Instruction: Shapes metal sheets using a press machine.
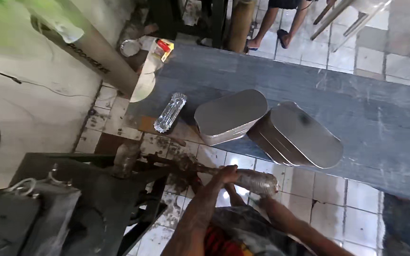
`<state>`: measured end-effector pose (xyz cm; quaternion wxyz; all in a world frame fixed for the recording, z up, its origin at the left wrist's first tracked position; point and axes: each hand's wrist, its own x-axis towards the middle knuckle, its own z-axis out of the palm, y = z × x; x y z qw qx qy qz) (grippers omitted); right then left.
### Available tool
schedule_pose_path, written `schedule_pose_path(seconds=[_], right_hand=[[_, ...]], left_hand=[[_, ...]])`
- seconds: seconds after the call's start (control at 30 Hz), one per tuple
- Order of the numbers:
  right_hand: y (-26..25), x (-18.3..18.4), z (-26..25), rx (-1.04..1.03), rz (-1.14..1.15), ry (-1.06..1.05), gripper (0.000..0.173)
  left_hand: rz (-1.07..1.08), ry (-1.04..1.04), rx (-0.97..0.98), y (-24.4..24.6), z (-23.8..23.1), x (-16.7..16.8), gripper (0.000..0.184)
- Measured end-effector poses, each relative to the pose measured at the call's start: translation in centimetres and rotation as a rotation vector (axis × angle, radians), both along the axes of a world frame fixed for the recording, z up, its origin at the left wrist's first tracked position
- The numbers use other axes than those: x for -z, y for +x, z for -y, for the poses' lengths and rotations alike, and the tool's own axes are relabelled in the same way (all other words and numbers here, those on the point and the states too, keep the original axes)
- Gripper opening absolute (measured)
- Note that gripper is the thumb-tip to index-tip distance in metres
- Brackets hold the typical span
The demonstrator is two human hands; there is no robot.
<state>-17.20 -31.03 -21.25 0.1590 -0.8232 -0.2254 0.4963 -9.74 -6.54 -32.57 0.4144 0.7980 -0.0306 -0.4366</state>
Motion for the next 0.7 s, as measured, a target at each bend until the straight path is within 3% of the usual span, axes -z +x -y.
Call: schedule_pose_path(seconds=[0.07,0.13,0.23,0.33,0.37,0.47,0.5,0.57,0.6,0.67,0.7], right_hand=[[-2.5,1.0,1.0,0.036,-0.162,-0.077,0.037],[-4.3,2.5,1.2,0.122,-0.257,-0.107,0.038],[-5.6,2.4,0.7,0.140,-0.317,-0.178,0.038],[-4.3,1.7,-0.7,-0.055,-0.287,-0.195,0.038],[-4.1,2.0,-1.1,-0.106,-0.285,-0.180,0.038],[-3.3,0.4,-3.3,-0.220,-0.226,-0.115,0.037],[-2.7,-1.7,-5.3,-0.254,-0.258,-0.179,0.038],[-2.8,-2.3,-5.6,-0.228,-0.227,-0.094,0.037],[-2.7,-0.9,-4.2,-0.204,-0.210,0.030,0.038],[-2.1,1.6,-3.4,-0.143,-0.159,0.214,0.038],[-1.9,1.9,-4.0,-0.111,-0.143,0.248,0.038]], left_hand=[[-0.082,0.184,-0.006,1.7,1.9,2.6,0.062],[-0.163,0.212,-0.005,2.6,2.4,2.4,0.069],[-0.190,0.147,-0.032,1.5,0.3,-2.0,0.064],[0.018,0.127,0.005,1.1,-4.7,-7.9,0.057],[0.093,0.085,-0.085,0.1,-7.0,-11.1,0.050],[0.267,-0.196,-0.667,-4.5,-14.2,-20.2,0.046],[0.320,-0.260,-0.832,-6.0,-16.9,-22.3,0.046],[0.458,-0.469,-1.191,-7.6,-21.9,-25.0,0.038],[0.519,-0.459,-1.327,-7.9,-23.7,-26.9,0.035],[0.392,-0.185,-1.454,-9.3,-25.2,-32.0,0.039],[0.571,-0.117,-1.371,-11.0,-25.9,-29.5,0.040]])
